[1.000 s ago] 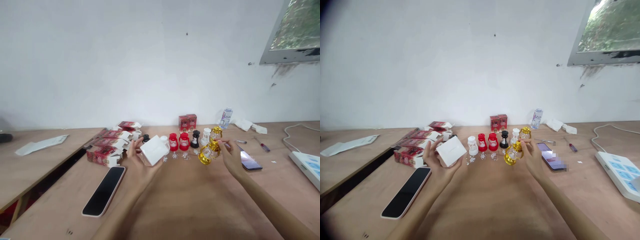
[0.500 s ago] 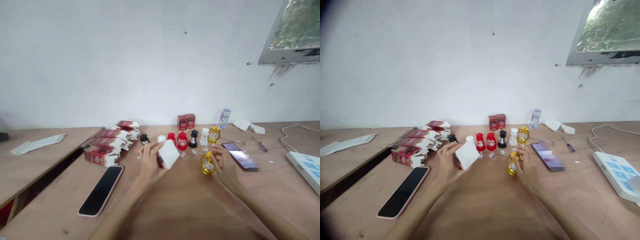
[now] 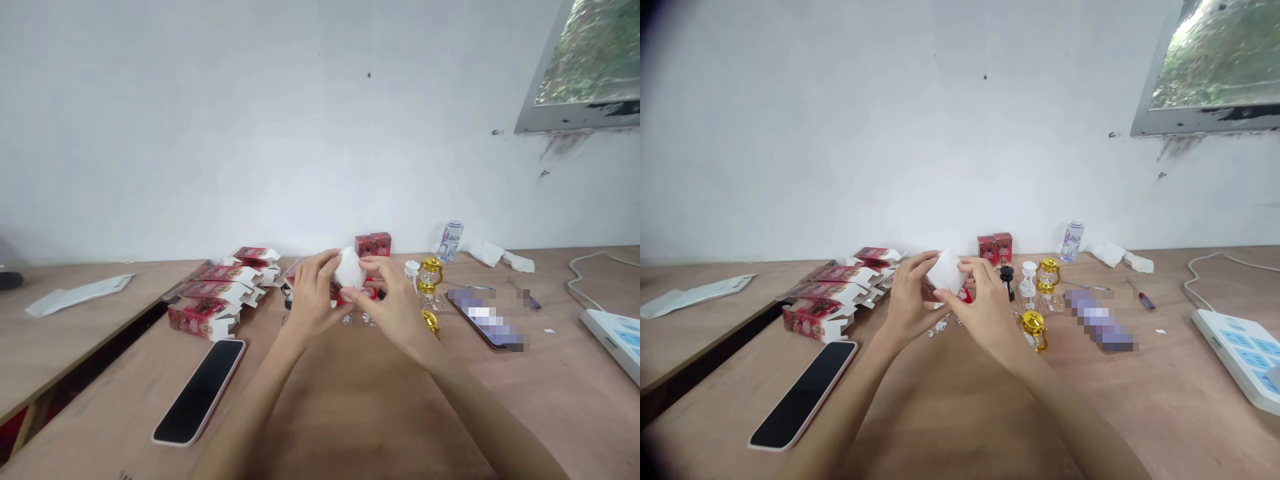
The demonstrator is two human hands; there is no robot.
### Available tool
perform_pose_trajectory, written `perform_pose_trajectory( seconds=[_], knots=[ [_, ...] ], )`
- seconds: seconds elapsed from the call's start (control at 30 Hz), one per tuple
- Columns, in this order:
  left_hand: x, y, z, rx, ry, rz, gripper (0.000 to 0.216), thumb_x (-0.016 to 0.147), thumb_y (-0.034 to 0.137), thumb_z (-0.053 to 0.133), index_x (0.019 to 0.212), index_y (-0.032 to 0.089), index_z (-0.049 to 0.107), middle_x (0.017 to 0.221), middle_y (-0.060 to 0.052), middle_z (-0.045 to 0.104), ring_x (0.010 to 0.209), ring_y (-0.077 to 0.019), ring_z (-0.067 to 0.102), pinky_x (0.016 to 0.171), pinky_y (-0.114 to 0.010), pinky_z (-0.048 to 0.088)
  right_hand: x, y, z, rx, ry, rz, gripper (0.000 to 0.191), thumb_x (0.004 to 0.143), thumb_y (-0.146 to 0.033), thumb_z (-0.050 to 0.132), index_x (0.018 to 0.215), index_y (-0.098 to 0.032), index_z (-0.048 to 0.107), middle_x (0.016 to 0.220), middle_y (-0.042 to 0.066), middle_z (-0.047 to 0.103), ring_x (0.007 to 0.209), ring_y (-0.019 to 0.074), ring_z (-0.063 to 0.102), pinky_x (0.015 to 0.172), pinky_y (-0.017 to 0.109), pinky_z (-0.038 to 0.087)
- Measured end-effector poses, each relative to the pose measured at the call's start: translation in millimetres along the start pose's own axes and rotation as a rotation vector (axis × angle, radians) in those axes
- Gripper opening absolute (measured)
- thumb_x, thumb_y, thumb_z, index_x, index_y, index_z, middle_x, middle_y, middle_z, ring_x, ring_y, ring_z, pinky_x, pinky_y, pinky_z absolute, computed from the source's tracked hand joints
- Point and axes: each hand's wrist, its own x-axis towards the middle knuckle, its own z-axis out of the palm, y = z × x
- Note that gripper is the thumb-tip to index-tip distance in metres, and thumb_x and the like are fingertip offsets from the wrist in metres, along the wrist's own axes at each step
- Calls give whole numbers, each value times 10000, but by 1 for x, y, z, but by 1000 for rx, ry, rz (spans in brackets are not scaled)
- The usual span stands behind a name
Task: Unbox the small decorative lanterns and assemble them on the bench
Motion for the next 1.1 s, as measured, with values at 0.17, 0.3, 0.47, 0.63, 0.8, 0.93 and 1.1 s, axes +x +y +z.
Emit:
perform_pose_trajectory(
  seconds=[0.17, 0.3, 0.47, 0.63, 0.8, 0.93, 1.1],
  knots=[
    [2, -10, -17, -82, -274, -14, 680, 757, 387, 633, 1325, 206, 306, 1306, -148, 455, 1181, -276, 447, 941, -414, 378, 1, 10, -12, 32, -38, 24, 353, 684, -419, 706, 926, -221, 542, 1056, 42, 542, 857, 177, 592, 731, 357, 556],
    [5, -15, -20, -126, -337, -49, 729, 722, 450, 664, 1319, 200, 329, 1249, -131, 514, 1131, -268, 493, 935, -400, 389, 1, 13, -16, -34, -71, 24, 420, 599, -422, 766, 843, -216, 494, 961, 38, 524, 875, 197, 556, 706, 356, 543],
    [5, -18, -24, -79, -347, -70, 642, 720, 481, 657, 1235, 193, 405, 1164, -111, 552, 1057, -252, 530, 863, -366, 423, 3, 8, -19, -30, -101, 14, 339, 670, -348, 730, 712, -213, 422, 888, 21, 532, 844, 191, 545, 689, 331, 505],
    [6, -19, -29, 22, -295, -22, 622, 718, 485, 653, 1213, 200, 406, 1121, -114, 553, 1014, -257, 535, 839, -369, 416, 2, 2, -21, -96, -121, -114, 87, 828, -142, 506, 845, -221, 540, 1002, 42, 560, 952, 185, 557, 782, 331, 468],
    [4, -16, -24, 79, -173, 14, 542, 704, 318, 663, 1166, 175, 420, 1056, -119, 522, 951, -240, 521, 784, -344, 433, -1, -1, -19, -196, -129, -170, 205, 798, -97, 463, 901, -226, 584, 1155, 67, 514, 1060, 214, 531, 860, 370, 450],
    [2, -13, -19, 177, -121, 109, 466, 715, 243, 613, 1145, 182, 442, 1037, -121, 540, 940, -238, 518, 790, -356, 416, -2, -2, -18, -60, -182, 19, 85, 798, -296, 567, 842, -226, 587, 1166, 60, 498, 1091, 220, 519, 888, 384, 439],
    [3, -12, -15, 335, 24, 229, 402, 726, 134, 546, 1121, 179, 486, 984, -131, 582, 902, -238, 540, 794, -389, 403, -4, 1, -5, 120, -53, 231, 252, 681, -424, 684, 708, -207, 557, 1099, 46, 504, 1024, 214, 539, 859, 384, 455]
  ],
)
